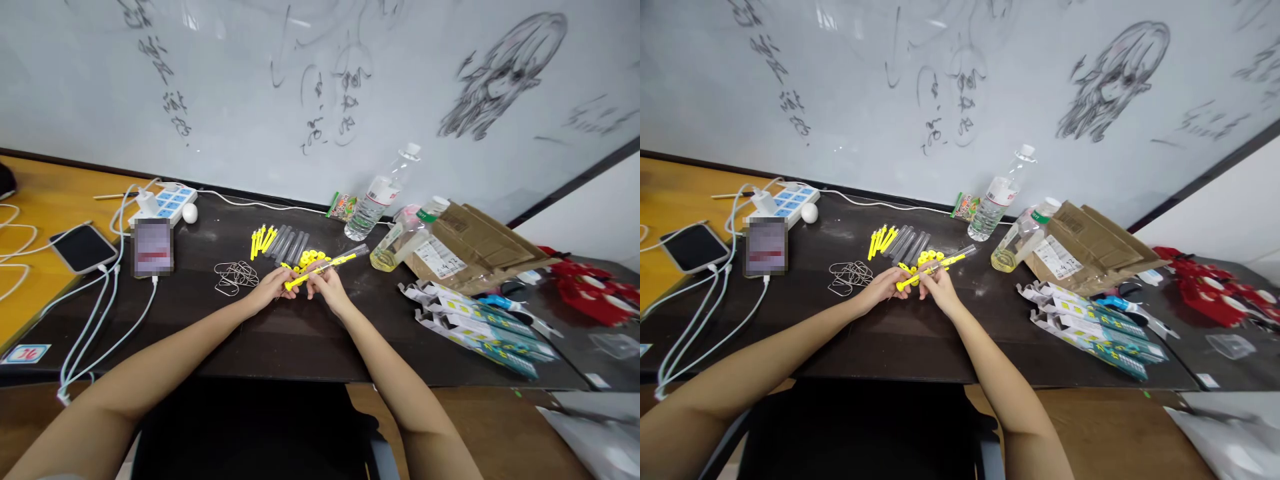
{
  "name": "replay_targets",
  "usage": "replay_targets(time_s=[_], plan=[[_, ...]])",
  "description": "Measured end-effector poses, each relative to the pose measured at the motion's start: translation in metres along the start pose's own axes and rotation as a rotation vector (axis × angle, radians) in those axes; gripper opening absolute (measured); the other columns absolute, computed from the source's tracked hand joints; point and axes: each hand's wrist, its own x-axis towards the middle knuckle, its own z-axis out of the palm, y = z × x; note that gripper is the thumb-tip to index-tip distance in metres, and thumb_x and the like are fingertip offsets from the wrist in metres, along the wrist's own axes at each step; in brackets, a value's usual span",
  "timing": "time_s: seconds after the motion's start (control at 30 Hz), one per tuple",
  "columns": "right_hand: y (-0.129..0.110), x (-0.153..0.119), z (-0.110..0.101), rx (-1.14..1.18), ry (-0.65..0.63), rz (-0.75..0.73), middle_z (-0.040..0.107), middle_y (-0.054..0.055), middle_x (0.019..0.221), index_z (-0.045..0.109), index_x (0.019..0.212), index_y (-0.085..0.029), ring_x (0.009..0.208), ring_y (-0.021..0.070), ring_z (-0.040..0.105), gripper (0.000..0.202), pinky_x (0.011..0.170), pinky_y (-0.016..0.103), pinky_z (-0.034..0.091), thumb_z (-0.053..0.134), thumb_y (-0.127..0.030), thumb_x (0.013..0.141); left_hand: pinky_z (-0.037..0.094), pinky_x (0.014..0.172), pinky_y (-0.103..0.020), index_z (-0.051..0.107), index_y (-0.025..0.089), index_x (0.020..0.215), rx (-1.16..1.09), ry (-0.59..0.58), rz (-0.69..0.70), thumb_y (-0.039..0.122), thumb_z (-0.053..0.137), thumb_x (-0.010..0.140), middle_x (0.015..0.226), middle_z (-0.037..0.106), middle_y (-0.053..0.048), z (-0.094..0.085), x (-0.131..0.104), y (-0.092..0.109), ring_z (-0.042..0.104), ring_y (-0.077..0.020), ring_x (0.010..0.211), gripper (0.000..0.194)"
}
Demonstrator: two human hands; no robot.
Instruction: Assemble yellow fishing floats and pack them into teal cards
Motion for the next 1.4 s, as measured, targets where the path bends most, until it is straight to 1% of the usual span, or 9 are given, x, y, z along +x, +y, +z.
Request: replay_targets(time_s=[0.07, 0.23, 0.43, 0.6, 0.77, 0.87, 0.97, 1.17, 1.4], plan=[[-0.002, 0.001, -0.002, 0.023, 0.044, -0.013, 0.050, -0.010, 0.054, 0.047, 0.090, -0.021, 0.039, 0.0064, 0.048, 0.029, 0.039, 0.019, 0.046, 0.065, -0.041, 0.078, 0.048, 0.071, -0.028, 0.054, 0.012, 0.097, 0.017, -0.018, 0.017, 0.050, 0.060, 0.080, 0.072, 0.065, -0.003, -0.001, 0.000, 0.000, 0.063, -0.0128, 0.066, 0.042], [-0.008, 0.004, -0.008, 0.054, 0.126, -0.039, 0.049, -0.010, 0.057, 0.046, 0.088, -0.022, 0.040, 0.0056, 0.045, 0.030, 0.039, 0.020, 0.046, 0.067, -0.040, 0.076, 0.044, 0.077, -0.031, 0.053, 0.013, 0.102, 0.105, -0.076, 0.046, 0.044, 0.065, 0.078, 0.072, 0.066, -0.002, -0.001, -0.001, -0.001, 0.063, -0.0138, 0.071, 0.041], [-0.008, 0.005, -0.011, 0.056, 0.117, -0.039, 0.050, -0.009, 0.058, 0.045, 0.087, -0.022, 0.039, 0.0055, 0.044, 0.030, 0.038, 0.020, 0.045, 0.066, -0.040, 0.076, 0.041, 0.084, -0.032, 0.051, 0.014, 0.106, 0.277, -0.079, 0.148, 0.037, 0.066, 0.078, 0.073, 0.068, -0.002, -0.001, -0.001, -0.001, 0.063, -0.0158, 0.081, 0.039], [-0.009, 0.005, -0.012, 0.048, 0.115, -0.054, 0.051, -0.009, 0.057, 0.045, 0.087, -0.022, 0.040, 0.0057, 0.044, 0.029, 0.038, 0.020, 0.045, 0.066, -0.040, 0.076, 0.046, 0.072, -0.031, 0.047, 0.015, 0.100, 0.198, -0.103, 0.101, 0.040, 0.063, 0.079, 0.058, 0.058, 0.005, 0.000, -0.001, -0.005, 0.063, -0.0143, 0.065, 0.036], [-0.009, 0.005, -0.013, 0.025, 0.131, -0.088, 0.047, -0.010, 0.054, 0.047, 0.086, -0.021, 0.039, 0.0056, 0.043, 0.026, 0.038, 0.019, 0.042, 0.065, -0.039, 0.078, 0.051, 0.060, -0.026, 0.040, 0.018, 0.094, 0.220, -0.121, -0.014, 0.042, 0.065, 0.076, 0.059, 0.057, 0.007, 0.002, -0.003, -0.005, 0.062, -0.0107, 0.055, 0.039], [-0.008, 0.005, -0.013, 0.016, 0.141, -0.085, 0.047, -0.010, 0.054, 0.047, 0.086, -0.021, 0.039, 0.0055, 0.042, 0.027, 0.038, 0.020, 0.042, 0.065, -0.040, 0.077, 0.044, 0.042, -0.018, 0.038, 0.019, 0.094, 0.273, -0.169, -0.081, 0.045, 0.060, 0.080, 0.061, 0.058, 0.006, 0.003, -0.006, -0.001, 0.058, -0.0092, 0.044, 0.037], [-0.008, 0.005, -0.013, 0.008, 0.137, -0.084, 0.048, -0.010, 0.055, 0.046, 0.086, -0.021, 0.038, 0.0053, 0.042, 0.029, 0.037, 0.020, 0.043, 0.065, -0.041, 0.077, 0.031, 0.031, -0.012, 0.038, 0.019, 0.094, 0.308, -0.180, -0.072, 0.046, 0.058, 0.082, 0.057, 0.052, 0.009, 0.004, -0.008, 0.000, 0.044, -0.0035, 0.031, 0.035], [-0.009, 0.005, -0.012, -0.017, 0.120, -0.092, 0.047, -0.010, 0.055, 0.046, 0.087, -0.022, 0.038, 0.0049, 0.043, 0.030, 0.036, 0.019, 0.042, 0.066, -0.041, 0.077, 0.025, 0.029, -0.013, 0.046, 0.017, 0.090, 0.288, -0.171, -0.094, 0.054, 0.049, 0.085, 0.051, 0.031, 0.012, 0.004, -0.007, -0.001, 0.027, -0.0018, 0.033, 0.037], [-0.006, 0.005, -0.013, -0.024, 0.117, -0.069, 0.049, -0.010, 0.054, 0.047, 0.086, -0.021, 0.038, 0.0053, 0.043, 0.031, 0.037, 0.019, 0.043, 0.066, -0.043, 0.076, 0.021, 0.033, -0.012, 0.039, 0.021, 0.096, 0.264, -0.140, -0.082, 0.050, 0.055, 0.083, 0.053, 0.030, 0.013, 0.005, -0.009, -0.001, 0.024, -0.0023, 0.036, 0.035]])
